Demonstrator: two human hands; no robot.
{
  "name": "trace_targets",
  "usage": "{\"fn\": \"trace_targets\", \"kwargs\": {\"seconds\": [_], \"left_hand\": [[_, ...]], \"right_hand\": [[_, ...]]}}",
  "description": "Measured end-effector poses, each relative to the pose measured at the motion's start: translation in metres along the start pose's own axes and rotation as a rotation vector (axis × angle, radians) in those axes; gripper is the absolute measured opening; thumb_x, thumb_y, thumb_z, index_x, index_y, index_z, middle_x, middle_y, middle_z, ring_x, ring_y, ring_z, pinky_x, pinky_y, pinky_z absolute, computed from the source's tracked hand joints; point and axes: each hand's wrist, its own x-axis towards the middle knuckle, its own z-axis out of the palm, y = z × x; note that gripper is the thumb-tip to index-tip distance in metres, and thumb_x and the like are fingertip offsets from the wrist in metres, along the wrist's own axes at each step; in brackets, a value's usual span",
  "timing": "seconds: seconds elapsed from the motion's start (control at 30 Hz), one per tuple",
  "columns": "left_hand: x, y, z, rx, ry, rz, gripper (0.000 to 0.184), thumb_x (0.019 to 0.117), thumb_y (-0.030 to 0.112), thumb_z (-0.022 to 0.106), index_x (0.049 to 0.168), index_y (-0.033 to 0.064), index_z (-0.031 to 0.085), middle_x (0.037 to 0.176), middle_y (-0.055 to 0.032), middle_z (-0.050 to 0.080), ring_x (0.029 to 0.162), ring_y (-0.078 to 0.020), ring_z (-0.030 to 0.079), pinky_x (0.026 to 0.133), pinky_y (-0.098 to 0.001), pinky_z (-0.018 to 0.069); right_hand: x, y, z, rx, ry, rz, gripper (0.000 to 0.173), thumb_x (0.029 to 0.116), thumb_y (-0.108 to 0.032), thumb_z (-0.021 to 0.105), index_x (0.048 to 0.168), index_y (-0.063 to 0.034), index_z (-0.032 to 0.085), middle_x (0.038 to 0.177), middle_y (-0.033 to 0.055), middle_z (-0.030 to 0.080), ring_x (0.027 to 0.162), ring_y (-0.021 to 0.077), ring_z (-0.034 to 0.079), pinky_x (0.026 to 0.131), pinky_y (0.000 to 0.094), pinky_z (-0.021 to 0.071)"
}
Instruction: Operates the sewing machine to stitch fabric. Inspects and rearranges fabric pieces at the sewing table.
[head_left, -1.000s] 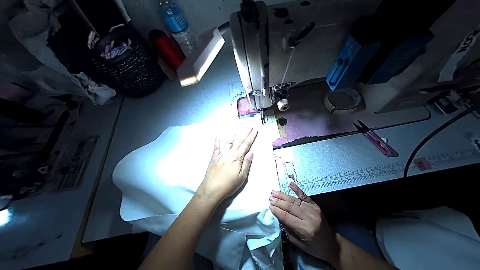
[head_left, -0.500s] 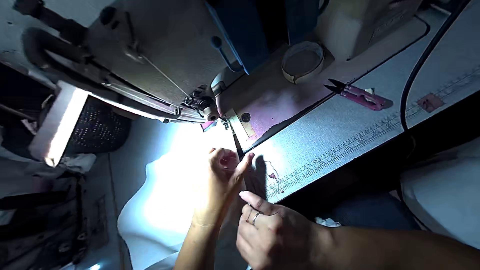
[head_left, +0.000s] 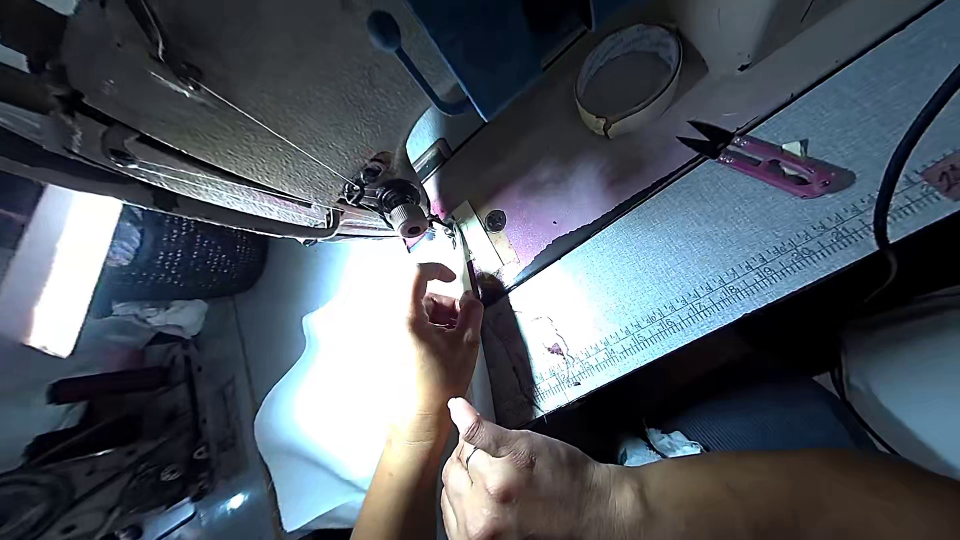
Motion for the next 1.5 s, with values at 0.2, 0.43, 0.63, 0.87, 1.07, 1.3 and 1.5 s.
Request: {"fn": "trace_targets", "kwargs": {"seconds": [0.2, 0.43, 0.63, 0.87, 1.07, 1.3, 1.5], "left_hand": [[0.012, 0.018, 0.002, 0.271, -0.011, 0.015, 0.016, 0.0982, 0.018, 0.065, 0.100, 0.0029, 0.072, 0.077, -0.0073, 0.068, 0.063, -0.0107, 0.063, 0.060, -0.0269, 0.0515], [0.019, 0.034, 0.010, 0.303, 0.012, -0.240, 0.018, 0.0972, 0.020, 0.068, 0.096, 0.0019, 0.065, 0.080, -0.0069, 0.063, 0.070, -0.0153, 0.061, 0.065, -0.0349, 0.0494], [0.014, 0.037, 0.009, 0.234, 0.007, -0.315, 0.023, 0.0972, 0.022, 0.069, 0.104, 0.0012, 0.061, 0.080, -0.0062, 0.062, 0.067, -0.0129, 0.058, 0.063, -0.0321, 0.0482], [0.017, 0.045, 0.001, 0.359, -0.034, -0.294, 0.022, 0.0967, 0.023, 0.072, 0.095, 0.0022, 0.067, 0.078, -0.0081, 0.063, 0.069, -0.0183, 0.061, 0.065, -0.0400, 0.0491], [0.011, 0.039, 0.003, 0.493, -0.076, -0.003, 0.020, 0.0985, 0.017, 0.066, 0.086, 0.0016, 0.071, 0.087, -0.0145, 0.066, 0.082, -0.0305, 0.066, 0.071, -0.0508, 0.0521], [0.011, 0.037, 0.010, 0.441, -0.030, 0.031, 0.016, 0.0992, 0.008, 0.058, 0.091, -0.0055, 0.061, 0.088, -0.0205, 0.061, 0.085, -0.0352, 0.064, 0.074, -0.0510, 0.0491], [0.006, 0.025, 0.015, 0.426, 0.015, 0.052, 0.020, 0.1034, 0.011, 0.052, 0.103, -0.0065, 0.060, 0.091, -0.0194, 0.062, 0.077, -0.0286, 0.065, 0.067, -0.0430, 0.0522]], "right_hand": [[0.002, -0.002, 0.003, -0.041, -0.012, 0.011, 0.034, 0.0940, 0.008, 0.050, 0.070, -0.0054, 0.069, 0.064, 0.0051, 0.063, 0.062, 0.0194, 0.064, 0.110, 0.0480, 0.0408], [0.000, -0.004, 0.002, -0.024, -0.021, 0.023, 0.034, 0.0944, 0.007, 0.050, 0.070, -0.0058, 0.070, 0.065, 0.0063, 0.064, 0.067, 0.0215, 0.066, 0.114, 0.0518, 0.0345], [-0.002, -0.005, 0.001, -0.016, -0.019, 0.024, 0.032, 0.0941, 0.008, 0.050, 0.075, -0.0048, 0.073, 0.067, 0.0058, 0.065, 0.072, 0.0223, 0.066, 0.120, 0.0538, 0.0254], [-0.004, -0.005, 0.001, -0.033, -0.012, 0.011, 0.033, 0.0926, 0.008, 0.051, 0.072, -0.0064, 0.072, 0.065, 0.0052, 0.064, 0.069, 0.0211, 0.065, 0.119, 0.0529, 0.0264], [-0.008, -0.005, 0.001, -0.072, -0.021, 0.027, 0.032, 0.0917, 0.007, 0.053, 0.069, -0.0098, 0.069, 0.062, 0.0019, 0.060, 0.063, 0.0174, 0.060, 0.114, 0.0471, 0.0310], [-0.009, -0.006, 0.004, -0.037, 0.024, 0.039, 0.031, 0.0907, 0.007, 0.054, 0.068, -0.0091, 0.068, 0.062, 0.0028, 0.060, 0.063, 0.0187, 0.061, 0.112, 0.0468, 0.0341], [-0.018, -0.003, 0.012, -0.052, 0.055, 0.049, 0.032, 0.0916, 0.007, 0.053, 0.068, -0.0078, 0.069, 0.063, 0.0038, 0.062, 0.067, 0.0196, 0.065, 0.115, 0.0451, 0.0357]]}}
